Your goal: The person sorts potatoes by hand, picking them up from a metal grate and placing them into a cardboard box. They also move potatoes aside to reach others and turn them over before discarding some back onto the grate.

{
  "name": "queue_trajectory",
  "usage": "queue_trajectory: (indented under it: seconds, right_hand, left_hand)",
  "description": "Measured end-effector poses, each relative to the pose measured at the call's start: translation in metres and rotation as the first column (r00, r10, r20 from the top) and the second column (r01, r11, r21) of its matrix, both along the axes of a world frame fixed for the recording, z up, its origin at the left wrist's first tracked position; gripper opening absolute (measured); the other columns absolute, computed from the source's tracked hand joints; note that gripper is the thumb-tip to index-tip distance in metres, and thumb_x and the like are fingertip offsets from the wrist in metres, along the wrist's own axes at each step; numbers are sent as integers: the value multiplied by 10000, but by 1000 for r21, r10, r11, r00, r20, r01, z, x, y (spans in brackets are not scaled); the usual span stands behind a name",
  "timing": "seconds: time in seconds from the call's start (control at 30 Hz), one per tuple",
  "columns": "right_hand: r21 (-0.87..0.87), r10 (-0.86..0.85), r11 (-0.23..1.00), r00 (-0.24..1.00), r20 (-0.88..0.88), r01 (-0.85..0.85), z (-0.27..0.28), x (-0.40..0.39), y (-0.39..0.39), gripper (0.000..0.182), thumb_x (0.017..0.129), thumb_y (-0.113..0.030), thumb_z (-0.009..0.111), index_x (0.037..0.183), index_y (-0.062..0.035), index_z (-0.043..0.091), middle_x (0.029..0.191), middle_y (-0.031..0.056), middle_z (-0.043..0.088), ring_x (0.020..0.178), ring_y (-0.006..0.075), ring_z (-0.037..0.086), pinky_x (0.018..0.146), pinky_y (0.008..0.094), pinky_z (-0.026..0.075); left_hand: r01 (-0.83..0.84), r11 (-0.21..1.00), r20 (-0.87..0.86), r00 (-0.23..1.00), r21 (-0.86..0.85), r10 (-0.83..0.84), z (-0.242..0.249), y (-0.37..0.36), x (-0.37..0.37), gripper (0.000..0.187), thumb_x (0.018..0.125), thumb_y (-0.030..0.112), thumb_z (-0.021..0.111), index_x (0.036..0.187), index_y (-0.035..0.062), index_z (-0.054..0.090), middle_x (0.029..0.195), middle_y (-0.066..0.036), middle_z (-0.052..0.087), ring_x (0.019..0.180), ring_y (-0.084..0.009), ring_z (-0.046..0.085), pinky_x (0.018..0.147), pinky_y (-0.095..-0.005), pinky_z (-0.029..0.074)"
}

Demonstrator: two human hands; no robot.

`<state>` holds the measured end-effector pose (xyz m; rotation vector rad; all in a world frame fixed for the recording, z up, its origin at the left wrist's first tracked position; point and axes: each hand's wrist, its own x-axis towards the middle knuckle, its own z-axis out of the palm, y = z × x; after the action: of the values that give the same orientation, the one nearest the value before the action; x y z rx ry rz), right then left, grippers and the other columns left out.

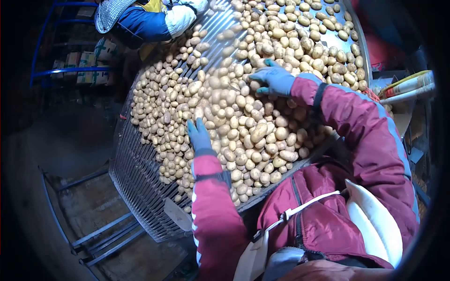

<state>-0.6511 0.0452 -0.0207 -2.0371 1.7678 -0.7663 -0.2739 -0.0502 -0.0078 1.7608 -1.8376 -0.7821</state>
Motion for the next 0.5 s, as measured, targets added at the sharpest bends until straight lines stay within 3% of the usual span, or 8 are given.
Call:
queue_trajectory:
  seconds: [0.03,0.1,0.17,0.23,0.3,0.37,0.4,0.5]
  right_hand:
    - [82,-44,996,998,45,40,5,-7,5,496,906,-374,725,1353,-183,630,1200,100,697,1247,319,586,1223,516,258]
    - [117,-150,981,987,-63,157,24,-23,16,468,913,-368,715,1325,-157,644,1205,136,689,1205,328,611,1199,504,298]
    - [143,-239,962,970,34,232,21,-47,15,459,913,-360,713,1306,-131,654,1150,151,684,1148,338,615,1127,490,372]
    - [-111,-275,956,961,-34,270,-1,-64,21,340,903,-325,720,1161,-106,681,1016,145,672,1028,347,607,990,470,443]
    - [-129,-249,964,960,-127,233,3,-78,25,297,901,-331,723,1091,-107,688,1011,132,675,1040,332,606,992,462,444]
    - [-117,-327,943,935,-140,312,-5,-93,24,260,901,-334,723,1049,-120,706,994,100,679,1056,312,604,1007,463,434]
    - [-38,-361,932,915,-180,361,0,-102,23,234,904,-333,721,1013,-127,715,989,91,684,1062,308,606,1018,470,427]
    - [-96,-476,878,841,-255,468,-20,-126,20,208,918,-332,707,967,-132,739,1005,96,707,1090,300,608,1042,472,412]
  left_hand:
    - [-13,991,-139,990,135,32,-12,-15,-7,752,1000,495,595,1562,34,400,1530,-311,416,1338,-477,502,1116,-516,425]
    - [-56,998,203,978,-4,56,11,0,-57,740,990,504,604,1574,98,401,1539,-308,401,1301,-479,534,1101,-516,441]
    - [40,999,99,994,32,-43,3,-1,-79,728,970,482,635,1555,102,427,1521,-299,412,1288,-467,537,1082,-513,463]
    - [116,975,231,970,-188,-71,-31,-10,-93,719,953,466,663,1515,59,479,1530,-306,393,1347,-457,487,1098,-507,453]
    - [183,970,265,954,-158,-137,-14,-6,-120,731,951,458,682,1518,47,472,1526,-329,391,1389,-433,447,1161,-482,388]
    - [241,961,-8,970,-139,-244,-35,-2,-147,720,930,463,703,1488,49,512,1523,-347,378,1380,-456,441,1160,-492,388]
    - [361,915,311,903,-179,-296,-10,18,-169,723,912,451,728,1488,68,516,1544,-336,356,1372,-475,443,1147,-493,407]
    - [557,821,120,830,-125,-545,28,75,-226,776,898,445,746,1535,101,464,1624,-294,291,1435,-492,390,1176,-483,387]
